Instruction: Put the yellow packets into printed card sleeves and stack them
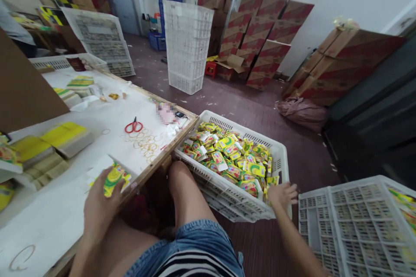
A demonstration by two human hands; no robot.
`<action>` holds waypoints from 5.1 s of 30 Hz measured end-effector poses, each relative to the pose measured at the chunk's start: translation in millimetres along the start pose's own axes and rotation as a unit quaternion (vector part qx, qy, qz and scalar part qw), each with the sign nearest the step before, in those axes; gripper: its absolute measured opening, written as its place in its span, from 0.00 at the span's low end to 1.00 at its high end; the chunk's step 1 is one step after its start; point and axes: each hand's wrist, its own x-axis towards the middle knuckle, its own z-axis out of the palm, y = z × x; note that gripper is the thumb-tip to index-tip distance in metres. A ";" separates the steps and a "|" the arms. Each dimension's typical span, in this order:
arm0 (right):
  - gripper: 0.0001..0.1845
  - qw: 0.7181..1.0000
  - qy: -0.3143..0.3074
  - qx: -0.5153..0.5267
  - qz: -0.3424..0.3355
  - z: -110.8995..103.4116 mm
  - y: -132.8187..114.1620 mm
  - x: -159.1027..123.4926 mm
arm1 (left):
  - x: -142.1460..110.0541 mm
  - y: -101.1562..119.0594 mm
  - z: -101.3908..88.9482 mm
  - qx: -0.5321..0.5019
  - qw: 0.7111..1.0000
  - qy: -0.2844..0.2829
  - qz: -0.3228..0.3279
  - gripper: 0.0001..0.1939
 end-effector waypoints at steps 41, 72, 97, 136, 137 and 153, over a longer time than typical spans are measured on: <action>0.06 0.699 -0.371 0.386 -0.474 7.7 -293.9 -318.4 | -20.3 -53.1 0.6 -0.198 0.973 0.051 -0.104 0.26; 0.14 0.669 -0.455 0.484 -0.334 -37.9 -185.0 -262.4 | -52.6 37.9 39.9 -0.493 0.847 -0.117 -0.162 0.28; 0.18 0.650 -0.432 0.478 -0.404 -63.5 -181.0 -211.3 | -57.7 52.4 20.7 -0.460 0.824 -0.306 -0.126 0.28; 0.15 0.740 -0.289 0.211 -0.569 -2.8 -289.2 -306.7 | -36.2 -46.2 11.6 0.033 0.994 -0.048 -0.092 0.24; 0.13 0.736 -0.306 0.205 -0.568 2.3 -298.1 -320.1 | -36.1 -47.8 11.2 0.027 0.994 -0.046 -0.091 0.23; 0.18 0.564 -0.579 0.501 -0.310 -9.4 -238.3 -294.8 | -35.1 -9.8 -2.4 -0.544 0.811 -0.096 -0.192 0.30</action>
